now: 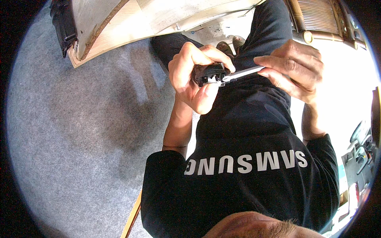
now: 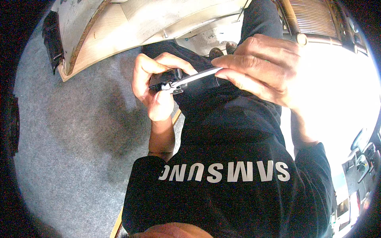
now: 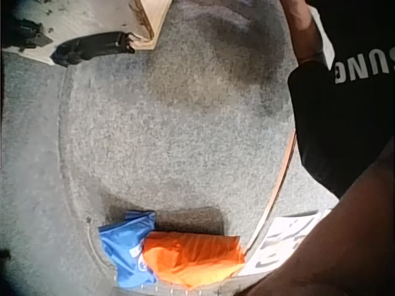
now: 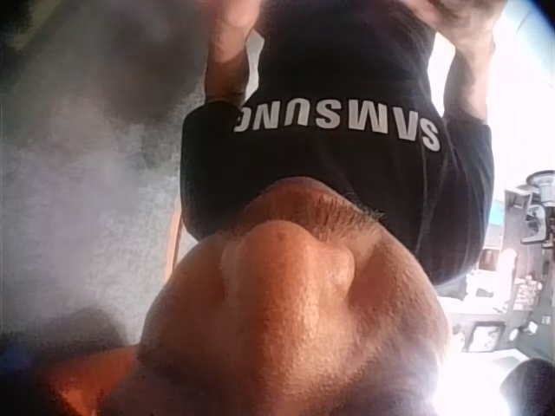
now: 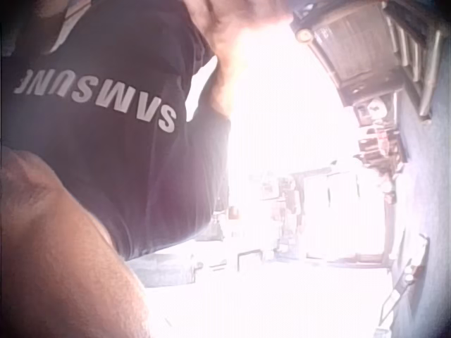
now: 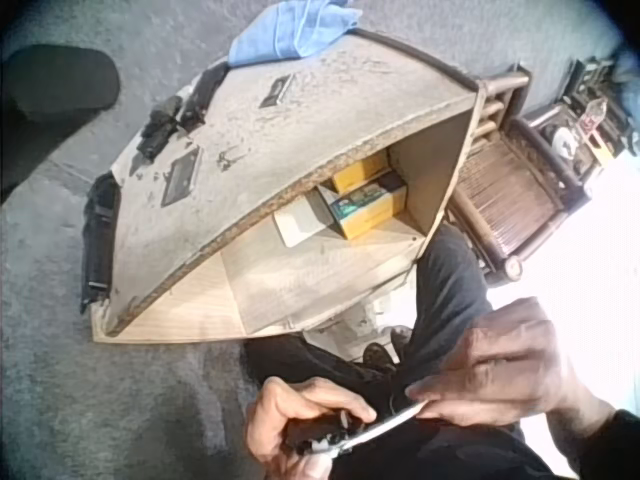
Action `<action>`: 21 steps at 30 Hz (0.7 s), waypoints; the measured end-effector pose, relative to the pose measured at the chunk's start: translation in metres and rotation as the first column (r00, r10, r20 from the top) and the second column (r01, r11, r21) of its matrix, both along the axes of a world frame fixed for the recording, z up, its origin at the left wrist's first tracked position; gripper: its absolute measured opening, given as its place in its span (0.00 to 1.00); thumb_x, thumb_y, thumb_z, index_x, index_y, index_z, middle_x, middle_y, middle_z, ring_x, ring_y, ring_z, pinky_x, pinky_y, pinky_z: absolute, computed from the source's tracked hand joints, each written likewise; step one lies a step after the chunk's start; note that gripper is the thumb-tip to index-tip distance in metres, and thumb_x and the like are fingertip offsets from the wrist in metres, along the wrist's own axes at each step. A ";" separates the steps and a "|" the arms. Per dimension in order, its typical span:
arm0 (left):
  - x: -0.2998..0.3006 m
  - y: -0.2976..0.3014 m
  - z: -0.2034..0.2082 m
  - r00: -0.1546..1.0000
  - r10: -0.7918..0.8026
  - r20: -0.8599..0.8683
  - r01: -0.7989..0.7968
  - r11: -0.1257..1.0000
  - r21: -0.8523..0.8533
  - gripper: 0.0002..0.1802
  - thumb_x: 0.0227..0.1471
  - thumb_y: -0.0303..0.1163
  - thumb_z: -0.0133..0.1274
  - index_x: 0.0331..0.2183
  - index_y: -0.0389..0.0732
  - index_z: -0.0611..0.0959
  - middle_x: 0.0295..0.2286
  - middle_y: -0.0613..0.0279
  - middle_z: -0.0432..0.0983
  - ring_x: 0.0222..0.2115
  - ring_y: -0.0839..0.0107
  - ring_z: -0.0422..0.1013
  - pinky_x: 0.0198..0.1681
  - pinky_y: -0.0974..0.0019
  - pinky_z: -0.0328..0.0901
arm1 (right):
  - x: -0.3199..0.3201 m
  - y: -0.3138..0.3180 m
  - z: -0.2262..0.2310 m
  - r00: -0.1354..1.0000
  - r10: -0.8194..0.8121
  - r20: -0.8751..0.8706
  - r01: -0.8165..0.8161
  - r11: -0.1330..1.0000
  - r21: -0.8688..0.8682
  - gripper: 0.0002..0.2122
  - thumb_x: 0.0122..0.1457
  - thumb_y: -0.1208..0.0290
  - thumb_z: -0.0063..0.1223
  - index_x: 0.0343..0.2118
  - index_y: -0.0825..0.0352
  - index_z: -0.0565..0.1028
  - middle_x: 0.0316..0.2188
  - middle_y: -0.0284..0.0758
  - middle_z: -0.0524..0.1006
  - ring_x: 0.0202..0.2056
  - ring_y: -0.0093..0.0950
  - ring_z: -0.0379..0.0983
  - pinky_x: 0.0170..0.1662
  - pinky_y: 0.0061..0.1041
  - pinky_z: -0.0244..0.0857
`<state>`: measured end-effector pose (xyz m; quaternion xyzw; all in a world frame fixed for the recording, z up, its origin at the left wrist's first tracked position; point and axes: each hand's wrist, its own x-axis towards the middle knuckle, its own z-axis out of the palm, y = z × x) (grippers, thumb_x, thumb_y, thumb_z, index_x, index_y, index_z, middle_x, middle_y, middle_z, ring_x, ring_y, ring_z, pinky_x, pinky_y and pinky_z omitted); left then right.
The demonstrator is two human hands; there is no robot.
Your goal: The person disassembles a hair clipper by removing screws with a screwdriver, taking apart the housing to reveal the motor and battery. They then position the metal blades back onto the device and use the screwdriver to tighten the screws and secure the assembly.
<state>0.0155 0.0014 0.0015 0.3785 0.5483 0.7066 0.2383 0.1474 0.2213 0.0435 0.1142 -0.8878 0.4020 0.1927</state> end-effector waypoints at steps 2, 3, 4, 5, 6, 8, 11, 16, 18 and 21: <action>0.002 0.006 -0.006 0.992 0.119 -0.043 -0.118 0.992 0.044 0.15 0.45 0.32 0.54 0.28 0.35 0.65 0.23 0.42 0.80 0.18 0.67 0.75 0.24 0.68 0.71 | 0.001 -0.002 -0.005 0.997 -0.022 0.070 0.027 0.996 -0.080 0.12 0.52 0.71 0.69 0.39 0.70 0.83 0.29 0.37 0.82 0.26 0.28 0.77 0.28 0.25 0.69; 0.003 0.007 -0.008 0.992 0.120 -0.042 -0.118 0.992 0.045 0.15 0.45 0.32 0.54 0.28 0.35 0.65 0.23 0.42 0.80 0.18 0.67 0.75 0.24 0.68 0.71 | 0.001 -0.005 -0.007 0.989 -0.038 0.142 0.060 0.986 -0.155 0.13 0.54 0.72 0.69 0.41 0.71 0.82 0.31 0.38 0.83 0.27 0.29 0.77 0.31 0.25 0.70; 0.004 0.009 -0.011 0.983 0.160 -0.091 -0.155 0.986 0.055 0.16 0.44 0.33 0.55 0.28 0.35 0.66 0.23 0.43 0.80 0.18 0.67 0.76 0.24 0.68 0.71 | 0.001 -0.010 -0.010 0.989 -0.037 0.143 0.059 0.986 -0.154 0.13 0.54 0.72 0.69 0.41 0.71 0.82 0.31 0.38 0.83 0.27 0.29 0.77 0.31 0.25 0.70; 0.004 0.011 -0.012 0.977 0.180 -0.115 -0.174 0.983 0.061 0.17 0.44 0.34 0.55 0.28 0.35 0.66 0.23 0.43 0.80 0.18 0.67 0.76 0.24 0.69 0.71 | 0.001 -0.017 -0.014 0.985 -0.013 0.172 0.061 0.959 -0.276 0.15 0.54 0.71 0.70 0.43 0.71 0.81 0.31 0.38 0.82 0.28 0.28 0.77 0.32 0.25 0.69; 0.004 0.013 -0.013 0.970 0.199 -0.138 -0.191 0.979 0.067 0.17 0.44 0.35 0.56 0.28 0.35 0.66 0.23 0.43 0.80 0.18 0.67 0.76 0.24 0.69 0.71 | 0.001 -0.023 -0.018 0.980 0.013 0.198 0.068 0.917 -0.393 0.17 0.54 0.71 0.70 0.45 0.71 0.80 0.31 0.38 0.81 0.28 0.27 0.76 0.34 0.24 0.69; 0.001 0.019 -0.013 0.953 0.202 -0.226 -0.180 0.977 0.115 0.20 0.43 0.38 0.58 0.27 0.34 0.67 0.22 0.45 0.80 0.19 0.66 0.77 0.24 0.69 0.71 | 0.003 -0.037 -0.022 0.968 0.051 0.247 0.104 0.810 -0.577 0.17 0.53 0.75 0.71 0.45 0.71 0.79 0.28 0.32 0.77 0.28 0.21 0.72 0.34 0.23 0.66; 0.001 0.022 -0.014 0.930 0.225 -0.290 -0.199 0.973 0.115 0.20 0.44 0.39 0.59 0.27 0.35 0.68 0.22 0.48 0.80 0.19 0.66 0.78 0.25 0.69 0.72 | 0.001 -0.052 -0.032 0.984 0.016 0.179 0.102 0.771 -0.629 0.16 0.54 0.77 0.71 0.44 0.71 0.78 0.28 0.32 0.76 0.28 0.20 0.70 0.34 0.23 0.65; -0.008 0.020 -0.026 0.869 0.205 -0.451 -0.143 0.975 0.168 0.20 0.45 0.40 0.59 0.27 0.35 0.69 0.21 0.49 0.79 0.19 0.66 0.78 0.25 0.69 0.71 | -0.002 -0.058 -0.038 0.987 -0.012 0.159 0.120 0.718 -0.686 0.15 0.54 0.76 0.71 0.43 0.71 0.78 0.26 0.31 0.74 0.27 0.20 0.68 0.33 0.23 0.62; 0.000 0.017 -0.015 0.900 0.197 -0.389 -0.175 0.980 0.092 0.20 0.44 0.40 0.60 0.27 0.35 0.69 0.21 0.50 0.79 0.19 0.66 0.78 0.25 0.69 0.71 | -0.004 -0.057 -0.038 0.987 0.000 0.158 0.110 0.715 -0.690 0.15 0.54 0.76 0.71 0.43 0.71 0.78 0.26 0.31 0.74 0.27 0.20 0.68 0.33 0.23 0.62; 0.005 0.018 -0.009 0.926 0.200 -0.319 -0.210 0.978 0.003 0.20 0.44 0.41 0.60 0.27 0.35 0.70 0.22 0.50 0.79 0.19 0.66 0.78 0.25 0.68 0.72 | -0.002 -0.055 -0.041 0.984 0.029 0.177 0.107 0.699 -0.707 0.16 0.53 0.75 0.72 0.43 0.71 0.78 0.25 0.31 0.74 0.28 0.20 0.69 0.33 0.22 0.61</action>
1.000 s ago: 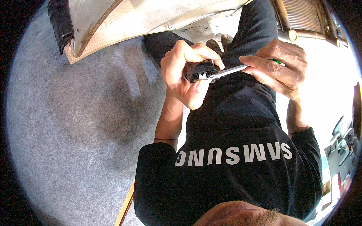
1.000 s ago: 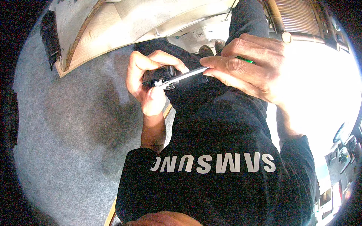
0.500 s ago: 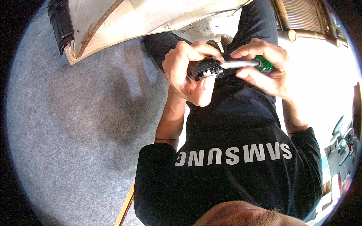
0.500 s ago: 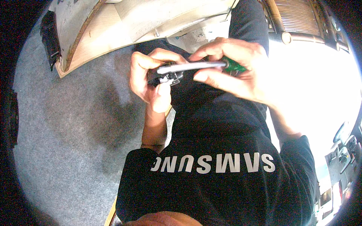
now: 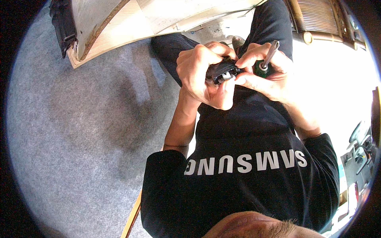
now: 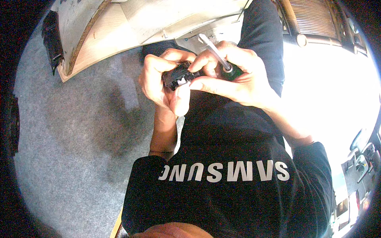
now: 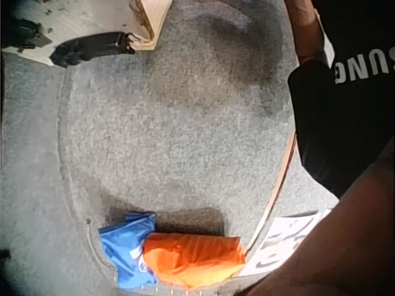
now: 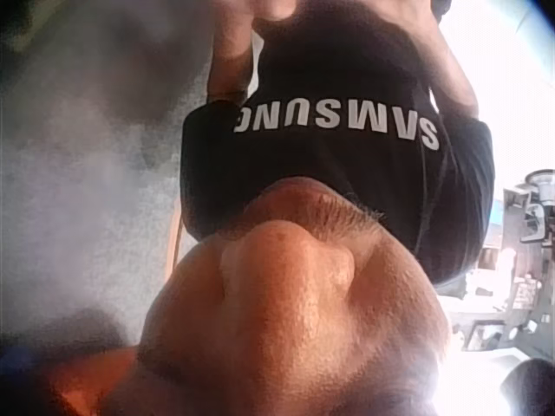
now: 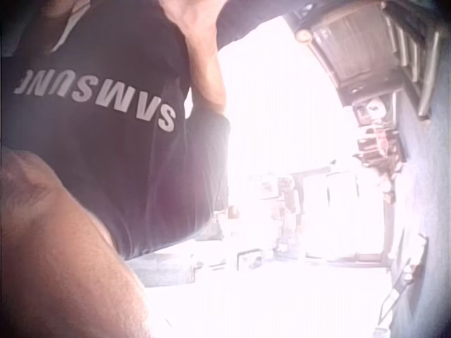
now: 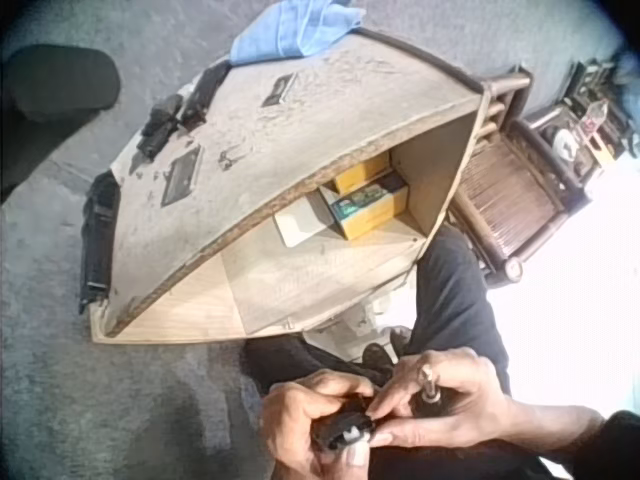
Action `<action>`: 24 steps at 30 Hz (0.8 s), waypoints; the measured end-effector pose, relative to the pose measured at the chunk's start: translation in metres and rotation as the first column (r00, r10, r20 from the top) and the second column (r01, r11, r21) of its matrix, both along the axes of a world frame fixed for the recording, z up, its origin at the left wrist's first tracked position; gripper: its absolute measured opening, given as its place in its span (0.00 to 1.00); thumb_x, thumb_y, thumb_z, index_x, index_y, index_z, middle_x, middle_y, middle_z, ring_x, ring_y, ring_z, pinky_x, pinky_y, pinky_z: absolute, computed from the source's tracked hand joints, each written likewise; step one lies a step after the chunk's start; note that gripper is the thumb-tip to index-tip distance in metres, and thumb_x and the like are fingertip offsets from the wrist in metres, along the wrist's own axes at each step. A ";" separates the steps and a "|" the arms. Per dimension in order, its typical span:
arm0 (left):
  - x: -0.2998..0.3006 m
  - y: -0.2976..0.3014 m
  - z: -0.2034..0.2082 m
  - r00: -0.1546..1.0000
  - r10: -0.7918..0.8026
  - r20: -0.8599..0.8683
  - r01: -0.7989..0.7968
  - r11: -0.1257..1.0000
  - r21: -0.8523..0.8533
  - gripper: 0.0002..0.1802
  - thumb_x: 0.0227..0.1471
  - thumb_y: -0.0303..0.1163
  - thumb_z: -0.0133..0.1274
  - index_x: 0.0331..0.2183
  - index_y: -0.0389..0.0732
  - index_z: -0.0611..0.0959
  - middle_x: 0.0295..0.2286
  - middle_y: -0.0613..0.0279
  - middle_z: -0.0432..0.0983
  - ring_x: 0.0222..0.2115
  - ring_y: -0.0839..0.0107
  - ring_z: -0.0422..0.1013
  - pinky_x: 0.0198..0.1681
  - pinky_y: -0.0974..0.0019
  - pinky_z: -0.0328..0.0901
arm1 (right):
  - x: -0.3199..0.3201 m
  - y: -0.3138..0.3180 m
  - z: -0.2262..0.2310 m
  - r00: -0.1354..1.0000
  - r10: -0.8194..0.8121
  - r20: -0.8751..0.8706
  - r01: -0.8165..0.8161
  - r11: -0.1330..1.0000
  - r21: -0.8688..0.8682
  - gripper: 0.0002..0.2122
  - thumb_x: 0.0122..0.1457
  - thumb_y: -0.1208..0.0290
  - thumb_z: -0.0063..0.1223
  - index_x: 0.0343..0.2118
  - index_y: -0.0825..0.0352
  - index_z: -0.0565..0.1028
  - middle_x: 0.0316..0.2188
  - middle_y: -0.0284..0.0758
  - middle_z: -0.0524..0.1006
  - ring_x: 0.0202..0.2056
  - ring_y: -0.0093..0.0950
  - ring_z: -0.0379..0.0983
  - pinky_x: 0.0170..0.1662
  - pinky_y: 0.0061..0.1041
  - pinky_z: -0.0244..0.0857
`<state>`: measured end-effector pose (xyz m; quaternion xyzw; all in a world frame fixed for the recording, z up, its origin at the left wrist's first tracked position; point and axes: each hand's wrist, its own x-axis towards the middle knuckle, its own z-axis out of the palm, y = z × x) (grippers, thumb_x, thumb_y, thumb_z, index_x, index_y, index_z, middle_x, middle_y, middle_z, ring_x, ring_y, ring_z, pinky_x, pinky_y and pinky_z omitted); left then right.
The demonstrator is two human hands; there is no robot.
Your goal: The person disassembles a hair clipper by removing screws with a screwdriver, taking apart the housing to reveal the motor and battery. They then position the metal blades back onto the device and use the screwdriver to tighten the screws and secure the assembly.
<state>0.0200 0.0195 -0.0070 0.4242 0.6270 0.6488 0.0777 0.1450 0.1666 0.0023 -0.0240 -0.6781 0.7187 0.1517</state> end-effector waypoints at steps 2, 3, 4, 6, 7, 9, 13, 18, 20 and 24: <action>-0.001 0.000 0.000 1.000 -0.001 -0.021 0.001 1.000 0.000 0.20 0.44 0.41 0.60 0.27 0.35 0.71 0.22 0.50 0.79 0.19 0.66 0.78 0.25 0.68 0.72 | 0.000 0.000 0.000 1.000 0.012 0.020 -0.012 1.000 -0.022 0.17 0.53 0.74 0.72 0.43 0.72 0.78 0.26 0.31 0.74 0.28 0.20 0.69 0.33 0.22 0.61; -0.003 -0.001 -0.001 0.998 -0.004 -0.065 0.004 1.000 0.005 0.21 0.44 0.42 0.60 0.27 0.35 0.71 0.22 0.50 0.79 0.20 0.65 0.78 0.25 0.68 0.72 | -0.001 -0.001 0.002 1.000 0.001 0.032 0.000 1.000 -0.023 0.17 0.53 0.74 0.72 0.43 0.72 0.78 0.26 0.32 0.75 0.28 0.21 0.69 0.33 0.22 0.61; -0.003 -0.001 -0.002 0.996 -0.005 -0.086 0.005 1.000 0.007 0.21 0.44 0.42 0.60 0.27 0.35 0.71 0.22 0.50 0.79 0.20 0.65 0.78 0.25 0.67 0.72 | -0.002 -0.002 0.003 0.999 -0.011 0.043 0.012 1.000 -0.025 0.17 0.53 0.74 0.72 0.43 0.72 0.78 0.27 0.32 0.75 0.29 0.21 0.69 0.33 0.22 0.61; -0.004 0.000 -0.004 0.993 0.006 -0.119 -0.002 0.999 0.037 0.21 0.43 0.43 0.60 0.26 0.35 0.71 0.23 0.49 0.79 0.20 0.63 0.78 0.25 0.67 0.72 | -0.002 0.001 0.002 1.000 0.012 0.025 -0.012 1.000 0.004 0.16 0.53 0.74 0.72 0.43 0.72 0.79 0.28 0.34 0.76 0.30 0.22 0.70 0.33 0.23 0.62; -0.004 0.000 -0.005 0.991 0.019 -0.131 -0.010 0.998 0.064 0.21 0.43 0.43 0.60 0.26 0.36 0.72 0.23 0.49 0.79 0.20 0.62 0.78 0.25 0.66 0.72 | -0.003 0.003 0.000 0.999 0.036 0.007 -0.036 0.999 0.033 0.16 0.53 0.74 0.72 0.42 0.72 0.79 0.30 0.35 0.77 0.30 0.23 0.71 0.33 0.24 0.63; -0.006 0.003 -0.004 0.987 0.015 -0.162 -0.003 0.997 0.075 0.21 0.43 0.43 0.60 0.26 0.36 0.71 0.23 0.49 0.79 0.20 0.62 0.78 0.25 0.66 0.72 | -0.004 0.001 -0.007 0.999 0.027 -0.033 -0.026 1.000 0.007 0.15 0.53 0.74 0.72 0.42 0.72 0.80 0.31 0.37 0.78 0.31 0.24 0.72 0.34 0.25 0.64; -0.005 0.004 -0.005 0.983 0.010 -0.186 0.011 0.993 0.114 0.21 0.43 0.43 0.60 0.26 0.36 0.71 0.22 0.49 0.78 0.19 0.61 0.78 0.24 0.65 0.72 | -0.008 -0.001 -0.009 0.992 -0.020 -0.127 0.015 0.999 -0.037 0.14 0.53 0.73 0.73 0.42 0.68 0.83 0.30 0.32 0.80 0.27 0.19 0.71 0.30 0.21 0.63; -0.006 0.003 -0.006 0.981 0.000 -0.194 0.020 0.995 0.101 0.20 0.44 0.42 0.59 0.27 0.36 0.71 0.22 0.49 0.78 0.19 0.61 0.77 0.24 0.65 0.72 | -0.005 0.003 -0.006 0.995 0.029 -0.096 -0.031 0.999 -0.022 0.14 0.54 0.74 0.71 0.42 0.71 0.81 0.30 0.35 0.78 0.29 0.22 0.71 0.32 0.23 0.63; -0.005 0.003 -0.009 0.983 0.001 -0.186 0.016 0.996 0.093 0.20 0.45 0.42 0.59 0.28 0.36 0.71 0.22 0.50 0.79 0.19 0.62 0.77 0.24 0.65 0.72 | -0.003 0.003 -0.004 0.996 0.065 -0.067 -0.066 0.998 -0.016 0.14 0.55 0.74 0.70 0.43 0.73 0.80 0.32 0.38 0.78 0.31 0.25 0.71 0.35 0.25 0.64; -0.001 0.004 -0.018 0.998 0.013 0.062 -0.015 1.000 0.022 0.21 0.51 0.43 0.56 0.31 0.34 0.69 0.23 0.49 0.78 0.21 0.64 0.76 0.26 0.66 0.71 | -0.003 -0.006 -0.007 0.996 -0.038 0.075 0.040 0.999 -0.019 0.14 0.58 0.76 0.67 0.46 0.72 0.79 0.31 0.32 0.75 0.30 0.19 0.67 0.34 0.20 0.61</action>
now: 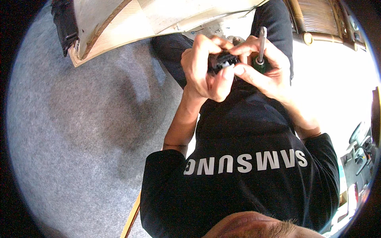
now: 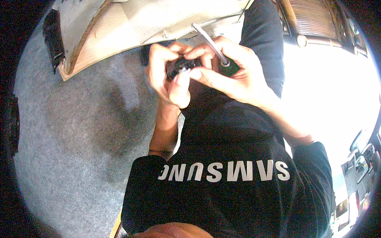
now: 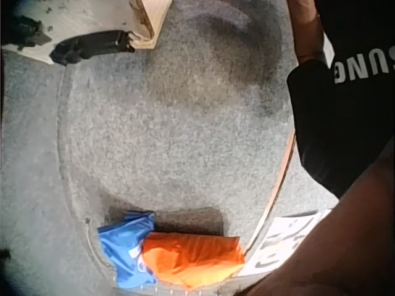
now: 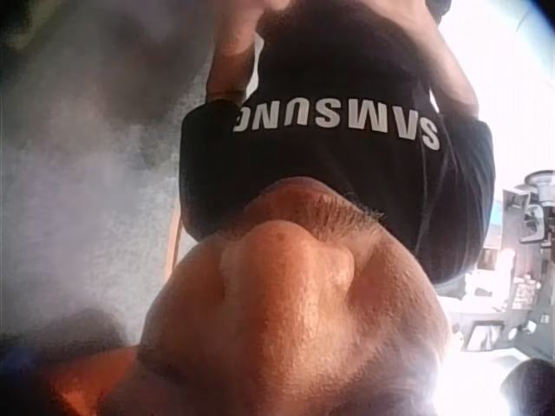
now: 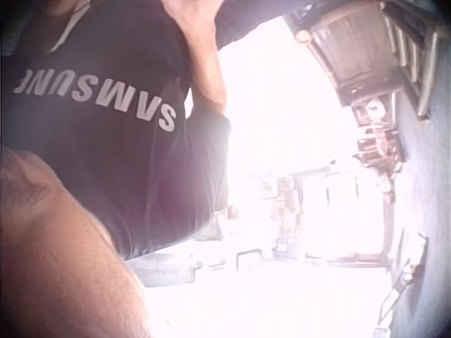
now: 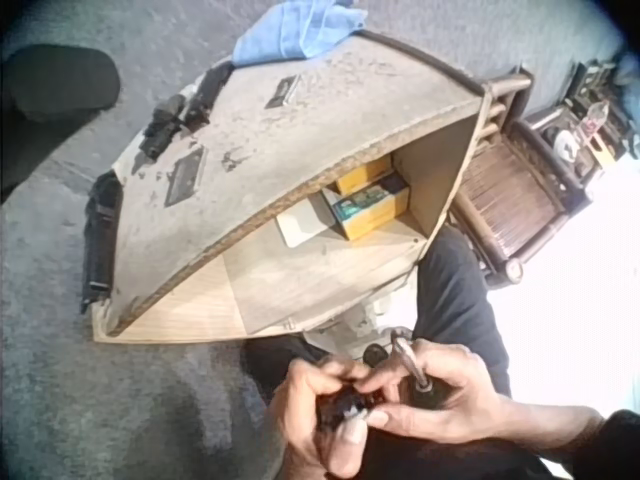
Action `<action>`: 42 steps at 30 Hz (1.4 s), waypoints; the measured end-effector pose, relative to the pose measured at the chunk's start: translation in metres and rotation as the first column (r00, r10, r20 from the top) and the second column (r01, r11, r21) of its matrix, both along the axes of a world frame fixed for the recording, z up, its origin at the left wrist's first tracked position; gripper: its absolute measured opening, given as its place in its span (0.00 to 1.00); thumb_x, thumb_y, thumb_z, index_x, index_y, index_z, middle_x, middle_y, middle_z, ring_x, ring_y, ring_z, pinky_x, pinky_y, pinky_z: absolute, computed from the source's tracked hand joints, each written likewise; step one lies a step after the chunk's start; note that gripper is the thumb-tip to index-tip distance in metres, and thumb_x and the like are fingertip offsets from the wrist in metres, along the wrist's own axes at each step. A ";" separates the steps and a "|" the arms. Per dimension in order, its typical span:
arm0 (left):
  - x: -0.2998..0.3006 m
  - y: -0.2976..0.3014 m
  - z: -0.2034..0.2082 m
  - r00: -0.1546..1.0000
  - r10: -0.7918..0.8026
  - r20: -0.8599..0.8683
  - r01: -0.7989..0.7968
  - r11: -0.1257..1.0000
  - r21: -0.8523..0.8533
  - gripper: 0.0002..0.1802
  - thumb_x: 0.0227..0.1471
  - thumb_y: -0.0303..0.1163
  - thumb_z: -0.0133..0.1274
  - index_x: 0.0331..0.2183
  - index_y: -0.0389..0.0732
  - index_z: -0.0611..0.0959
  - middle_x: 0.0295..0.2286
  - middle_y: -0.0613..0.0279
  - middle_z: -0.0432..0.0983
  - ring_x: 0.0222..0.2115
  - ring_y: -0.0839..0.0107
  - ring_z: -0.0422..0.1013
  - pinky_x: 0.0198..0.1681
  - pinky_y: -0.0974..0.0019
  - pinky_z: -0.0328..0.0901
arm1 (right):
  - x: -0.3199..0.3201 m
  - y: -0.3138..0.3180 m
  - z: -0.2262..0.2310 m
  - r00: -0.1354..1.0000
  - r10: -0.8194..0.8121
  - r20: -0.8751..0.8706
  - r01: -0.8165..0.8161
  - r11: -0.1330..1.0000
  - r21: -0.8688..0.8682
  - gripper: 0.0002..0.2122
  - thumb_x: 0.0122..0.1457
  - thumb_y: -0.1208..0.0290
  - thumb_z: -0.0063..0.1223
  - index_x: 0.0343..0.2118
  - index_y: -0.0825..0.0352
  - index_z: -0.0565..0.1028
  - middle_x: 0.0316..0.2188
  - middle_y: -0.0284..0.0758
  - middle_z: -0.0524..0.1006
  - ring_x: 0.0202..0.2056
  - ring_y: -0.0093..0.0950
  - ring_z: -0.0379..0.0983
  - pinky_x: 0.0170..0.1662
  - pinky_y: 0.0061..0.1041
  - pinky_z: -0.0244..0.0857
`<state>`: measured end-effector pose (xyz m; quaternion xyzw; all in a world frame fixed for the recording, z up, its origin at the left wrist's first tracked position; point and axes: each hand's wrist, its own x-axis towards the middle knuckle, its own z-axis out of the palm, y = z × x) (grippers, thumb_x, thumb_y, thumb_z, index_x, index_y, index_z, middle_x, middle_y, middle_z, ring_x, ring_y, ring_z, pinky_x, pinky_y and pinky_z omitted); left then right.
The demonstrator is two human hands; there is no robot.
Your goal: The person disassembles a hair clipper by removing screws with a screwdriver, taking apart the housing to reveal the motor and battery. They then position the metal blades back onto the device and use the screwdriver to tighten the screws and secure the assembly.
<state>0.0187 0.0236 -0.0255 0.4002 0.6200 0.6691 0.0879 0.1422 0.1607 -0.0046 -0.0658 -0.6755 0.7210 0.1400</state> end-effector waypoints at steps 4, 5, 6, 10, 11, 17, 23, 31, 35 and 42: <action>0.004 0.000 -0.017 0.976 -0.023 0.217 0.040 0.996 -0.075 0.18 0.53 0.40 0.51 0.33 0.34 0.68 0.23 0.50 0.76 0.21 0.66 0.73 0.25 0.65 0.67 | -0.011 -0.001 -0.001 0.994 -0.092 0.053 0.086 0.992 0.096 0.13 0.59 0.75 0.66 0.46 0.70 0.80 0.27 0.27 0.72 0.28 0.16 0.66 0.33 0.18 0.61; 0.006 -0.001 -0.022 0.965 -0.011 0.263 0.038 0.994 -0.098 0.17 0.54 0.39 0.51 0.33 0.34 0.68 0.23 0.51 0.76 0.20 0.68 0.73 0.24 0.66 0.67 | -0.014 0.000 -0.001 0.990 -0.106 0.089 0.097 0.990 0.104 0.11 0.58 0.73 0.67 0.43 0.68 0.81 0.25 0.28 0.72 0.27 0.17 0.68 0.32 0.20 0.62; 0.009 0.000 -0.020 0.964 -0.014 0.264 0.041 0.995 -0.096 0.17 0.54 0.39 0.51 0.33 0.34 0.68 0.23 0.51 0.76 0.20 0.68 0.73 0.24 0.66 0.67 | -0.016 0.002 -0.010 0.994 -0.105 0.039 0.098 0.982 0.160 0.11 0.60 0.72 0.65 0.44 0.69 0.81 0.24 0.27 0.72 0.25 0.17 0.68 0.31 0.18 0.64; 0.020 0.003 -0.008 0.638 -0.021 0.770 0.144 0.985 -0.093 0.13 0.58 0.36 0.45 0.37 0.34 0.69 0.25 0.54 0.76 0.19 0.69 0.74 0.23 0.66 0.73 | -0.017 0.001 -0.020 0.960 -0.025 0.277 0.092 0.968 -0.232 0.13 0.63 0.68 0.63 0.47 0.68 0.78 0.22 0.26 0.72 0.20 0.16 0.69 0.23 0.17 0.65; 0.020 0.004 -0.007 0.512 0.010 0.859 0.146 0.984 -0.099 0.13 0.59 0.36 0.42 0.39 0.35 0.70 0.26 0.54 0.77 0.19 0.69 0.75 0.22 0.65 0.75 | -0.017 0.000 -0.022 0.960 -0.023 0.277 0.090 0.969 -0.230 0.13 0.63 0.68 0.63 0.47 0.68 0.78 0.22 0.26 0.72 0.20 0.16 0.69 0.23 0.17 0.65; 0.011 0.002 -0.008 0.432 -0.030 0.901 0.093 0.996 -0.011 0.21 0.60 0.43 0.37 0.44 0.37 0.71 0.31 0.50 0.78 0.22 0.62 0.77 0.24 0.58 0.77 | -0.019 -0.007 -0.031 0.944 -0.094 0.317 0.222 0.891 -0.395 0.12 0.67 0.67 0.58 0.46 0.70 0.77 0.23 0.30 0.76 0.21 0.19 0.71 0.24 0.20 0.65; 0.003 0.004 0.014 0.573 -0.026 0.819 0.068 0.998 -0.016 0.13 0.59 0.37 0.42 0.38 0.36 0.69 0.29 0.52 0.77 0.22 0.68 0.76 0.25 0.65 0.74 | -0.020 -0.013 -0.010 0.958 -0.165 0.236 0.240 0.910 -0.337 0.13 0.65 0.68 0.61 0.48 0.69 0.78 0.26 0.28 0.75 0.28 0.18 0.70 0.33 0.20 0.66; -0.013 0.011 0.056 0.990 0.034 0.137 -0.050 0.992 0.117 0.17 0.53 0.37 0.50 0.34 0.32 0.67 0.27 0.45 0.76 0.24 0.70 0.71 0.26 0.68 0.67 | -0.031 -0.001 0.055 0.993 -0.119 0.006 0.119 0.990 0.076 0.17 0.58 0.74 0.67 0.49 0.71 0.79 0.30 0.26 0.70 0.32 0.16 0.64 0.37 0.17 0.60; -0.038 0.006 0.099 0.993 0.031 -0.114 -0.021 0.995 0.096 0.24 0.54 0.46 0.52 0.35 0.35 0.64 0.32 0.39 0.76 0.30 0.64 0.74 0.35 0.63 0.70 | -0.055 0.014 0.079 0.944 0.002 -0.331 0.077 0.971 0.226 0.16 0.57 0.75 0.67 0.48 0.73 0.79 0.30 0.34 0.74 0.32 0.24 0.69 0.38 0.23 0.64; -0.076 0.008 0.150 0.748 0.104 -0.656 0.061 0.973 0.224 0.25 0.52 0.46 0.53 0.34 0.33 0.65 0.29 0.33 0.78 0.26 0.60 0.76 0.30 0.60 0.73 | -0.087 0.023 0.122 0.796 0.108 -0.595 0.124 0.934 0.335 0.16 0.48 0.75 0.74 0.41 0.73 0.83 0.32 0.39 0.83 0.34 0.30 0.80 0.38 0.26 0.72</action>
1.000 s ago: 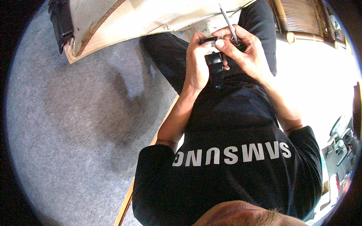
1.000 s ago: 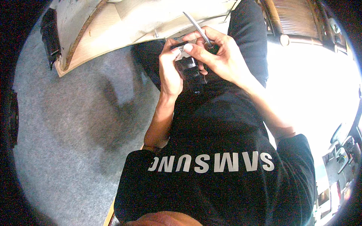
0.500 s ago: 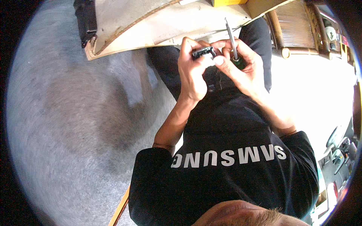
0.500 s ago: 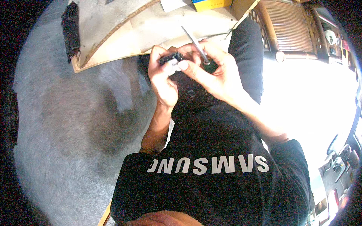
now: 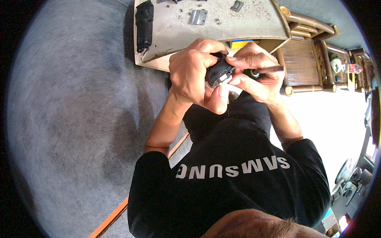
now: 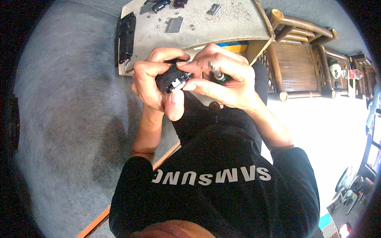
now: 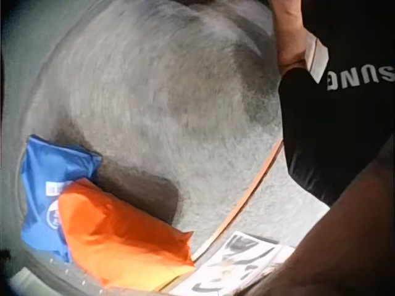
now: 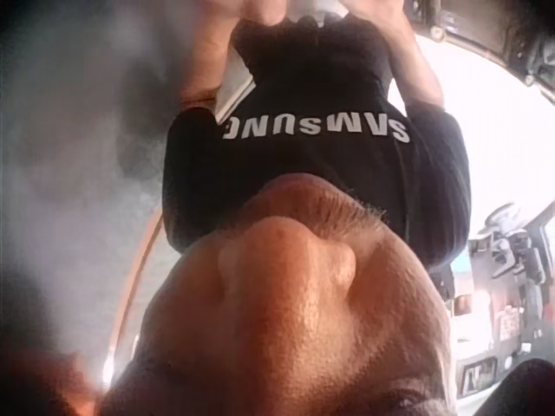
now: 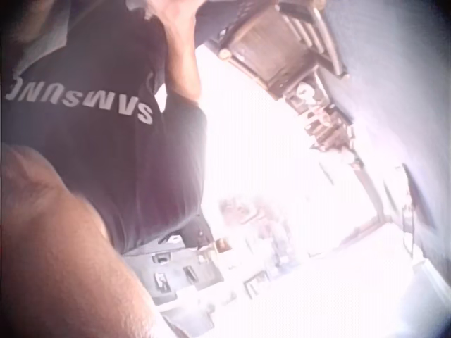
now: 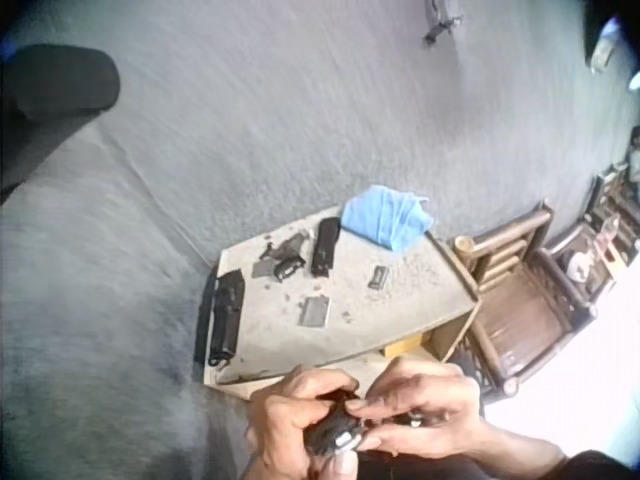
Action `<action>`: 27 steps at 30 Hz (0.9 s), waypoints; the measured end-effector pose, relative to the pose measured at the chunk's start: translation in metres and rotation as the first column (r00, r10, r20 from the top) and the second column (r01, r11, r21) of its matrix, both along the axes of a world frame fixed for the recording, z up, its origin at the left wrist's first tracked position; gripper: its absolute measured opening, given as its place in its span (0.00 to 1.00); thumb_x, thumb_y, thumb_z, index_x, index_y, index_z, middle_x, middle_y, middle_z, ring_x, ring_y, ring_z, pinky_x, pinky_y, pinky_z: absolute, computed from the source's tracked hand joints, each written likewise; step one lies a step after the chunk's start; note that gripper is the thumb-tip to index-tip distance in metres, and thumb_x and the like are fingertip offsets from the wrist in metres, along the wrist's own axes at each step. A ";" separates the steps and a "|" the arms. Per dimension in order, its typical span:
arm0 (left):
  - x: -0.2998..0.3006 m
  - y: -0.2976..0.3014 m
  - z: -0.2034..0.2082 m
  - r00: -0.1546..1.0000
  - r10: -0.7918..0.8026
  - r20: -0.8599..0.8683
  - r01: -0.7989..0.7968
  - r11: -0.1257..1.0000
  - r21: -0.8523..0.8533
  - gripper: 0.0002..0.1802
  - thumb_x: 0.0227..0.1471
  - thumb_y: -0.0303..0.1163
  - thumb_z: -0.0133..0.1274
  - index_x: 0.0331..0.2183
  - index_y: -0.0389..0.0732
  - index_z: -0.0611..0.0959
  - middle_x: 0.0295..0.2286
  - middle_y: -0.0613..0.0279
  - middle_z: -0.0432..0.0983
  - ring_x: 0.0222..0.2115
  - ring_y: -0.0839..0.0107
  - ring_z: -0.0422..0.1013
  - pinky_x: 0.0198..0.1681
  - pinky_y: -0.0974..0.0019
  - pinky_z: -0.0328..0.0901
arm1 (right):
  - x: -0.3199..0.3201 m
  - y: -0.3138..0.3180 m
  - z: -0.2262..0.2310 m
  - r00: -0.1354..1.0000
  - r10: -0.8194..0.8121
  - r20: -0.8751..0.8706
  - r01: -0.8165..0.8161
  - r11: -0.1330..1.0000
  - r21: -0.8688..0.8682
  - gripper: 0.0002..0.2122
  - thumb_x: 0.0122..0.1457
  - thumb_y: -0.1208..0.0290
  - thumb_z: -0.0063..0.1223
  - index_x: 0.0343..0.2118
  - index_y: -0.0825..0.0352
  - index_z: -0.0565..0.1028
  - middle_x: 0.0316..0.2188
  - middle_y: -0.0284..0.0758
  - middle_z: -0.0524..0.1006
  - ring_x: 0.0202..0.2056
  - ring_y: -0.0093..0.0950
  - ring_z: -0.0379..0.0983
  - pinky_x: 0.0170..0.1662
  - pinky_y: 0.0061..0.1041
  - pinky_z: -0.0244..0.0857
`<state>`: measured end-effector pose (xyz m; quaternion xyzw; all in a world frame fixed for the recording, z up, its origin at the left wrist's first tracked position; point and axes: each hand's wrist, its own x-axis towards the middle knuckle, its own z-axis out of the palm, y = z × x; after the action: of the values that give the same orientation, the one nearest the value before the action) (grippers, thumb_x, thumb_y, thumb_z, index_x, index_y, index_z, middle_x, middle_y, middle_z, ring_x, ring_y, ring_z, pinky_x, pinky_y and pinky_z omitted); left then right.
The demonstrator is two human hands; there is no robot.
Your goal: The person disassembles a hair clipper by removing screws with a screwdriver, taking apart the housing to reveal the motor and battery. They then position the metal blades back onto the device and use the screwdriver to tighten the screws and secure the assembly.
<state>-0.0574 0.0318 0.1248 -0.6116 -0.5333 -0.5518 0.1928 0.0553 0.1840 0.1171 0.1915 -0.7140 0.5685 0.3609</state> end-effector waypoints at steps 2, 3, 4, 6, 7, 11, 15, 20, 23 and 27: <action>-0.003 -0.002 0.008 1.000 -0.011 -0.027 0.012 1.000 0.022 0.25 0.52 0.46 0.53 0.34 0.33 0.65 0.29 0.33 0.78 0.26 0.60 0.76 0.30 0.60 0.73 | -0.002 -0.004 0.006 0.999 0.002 -0.037 -0.002 1.000 0.005 0.16 0.48 0.74 0.74 0.41 0.73 0.83 0.32 0.40 0.83 0.34 0.31 0.80 0.38 0.26 0.73; -0.004 -0.001 0.010 0.998 -0.023 -0.055 0.025 0.999 0.033 0.25 0.52 0.46 0.53 0.34 0.33 0.65 0.29 0.34 0.78 0.25 0.60 0.76 0.30 0.60 0.73 | -0.003 -0.004 0.005 0.997 0.002 -0.075 -0.003 1.000 -0.001 0.16 0.49 0.74 0.74 0.40 0.73 0.83 0.33 0.40 0.83 0.34 0.31 0.80 0.38 0.26 0.73; -0.004 0.002 0.011 0.998 -0.018 -0.061 0.021 0.999 0.042 0.25 0.52 0.46 0.53 0.34 0.33 0.65 0.29 0.34 0.78 0.25 0.60 0.76 0.30 0.60 0.73 | -0.004 -0.004 0.004 0.996 -0.001 -0.090 0.001 1.000 -0.003 0.16 0.49 0.74 0.74 0.40 0.72 0.83 0.35 0.41 0.84 0.33 0.31 0.80 0.37 0.27 0.73; -0.004 0.007 0.011 0.999 -0.030 -0.033 0.034 0.991 0.129 0.22 0.45 0.43 0.55 0.29 0.32 0.70 0.26 0.43 0.78 0.22 0.55 0.76 0.25 0.61 0.72 | -0.005 -0.005 0.003 0.995 -0.009 -0.095 0.008 1.000 -0.017 0.16 0.49 0.74 0.74 0.40 0.72 0.83 0.34 0.40 0.83 0.32 0.29 0.79 0.36 0.26 0.72; -0.005 0.007 0.010 0.999 -0.027 -0.040 0.032 0.991 0.134 0.22 0.45 0.43 0.55 0.29 0.32 0.70 0.26 0.43 0.78 0.22 0.55 0.76 0.25 0.61 0.72 | -0.006 -0.006 0.003 0.995 -0.022 -0.095 0.019 0.999 -0.040 0.15 0.49 0.75 0.74 0.40 0.72 0.83 0.33 0.39 0.83 0.31 0.28 0.79 0.35 0.26 0.72; -0.003 0.006 -0.005 0.987 0.027 0.160 -0.040 0.996 0.083 0.21 0.47 0.44 0.50 0.31 0.33 0.69 0.26 0.44 0.77 0.21 0.57 0.74 0.25 0.61 0.71 | -0.011 -0.015 0.006 0.995 -0.094 0.031 0.097 0.990 -0.098 0.14 0.49 0.77 0.73 0.40 0.72 0.83 0.27 0.33 0.77 0.26 0.19 0.69 0.30 0.21 0.62; -0.010 0.000 -0.006 0.833 0.069 0.549 -0.008 0.994 -0.112 0.15 0.51 0.38 0.46 0.33 0.35 0.67 0.25 0.47 0.75 0.22 0.64 0.71 0.25 0.63 0.68 | -0.024 -0.015 0.016 0.955 -0.160 0.250 0.182 0.981 -0.067 0.14 0.54 0.70 0.71 0.40 0.72 0.82 0.23 0.26 0.70 0.25 0.17 0.65 0.31 0.19 0.58; -0.028 -0.003 0.016 0.021 -0.354 0.935 0.197 0.918 0.343 0.23 0.56 0.50 0.38 0.34 0.39 0.73 0.28 0.48 0.79 0.24 0.59 0.76 0.27 0.55 0.74 | -0.042 -0.016 0.032 0.869 -0.029 0.495 0.161 0.960 -0.228 0.14 0.61 0.63 0.66 0.41 0.70 0.80 0.25 0.31 0.78 0.28 0.16 0.70 0.32 0.21 0.63; -0.054 0.003 0.027 -0.013 -0.438 0.899 0.067 0.897 0.438 0.27 0.55 0.52 0.41 0.34 0.35 0.78 0.28 0.44 0.80 0.25 0.56 0.77 0.33 0.57 0.75 | -0.059 -0.011 0.029 0.836 -0.132 0.532 0.171 0.985 -0.023 0.17 0.61 0.58 0.66 0.40 0.70 0.79 0.23 0.31 0.77 0.25 0.15 0.68 0.28 0.21 0.62; -0.067 0.011 0.031 -0.054 -0.479 0.876 0.101 0.870 0.482 0.31 0.56 0.53 0.40 0.34 0.31 0.79 0.27 0.47 0.78 0.28 0.57 0.75 0.42 0.47 0.75 | -0.069 -0.010 0.029 0.774 -0.153 0.615 0.079 0.986 0.146 0.21 0.59 0.53 0.67 0.34 0.71 0.79 0.18 0.34 0.75 0.21 0.18 0.67 0.26 0.26 0.62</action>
<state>-0.1245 0.0424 0.1553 -0.1184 -0.2861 -0.9101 -0.2753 -0.0137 0.1741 0.1458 -0.0319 -0.8341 0.5356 0.1277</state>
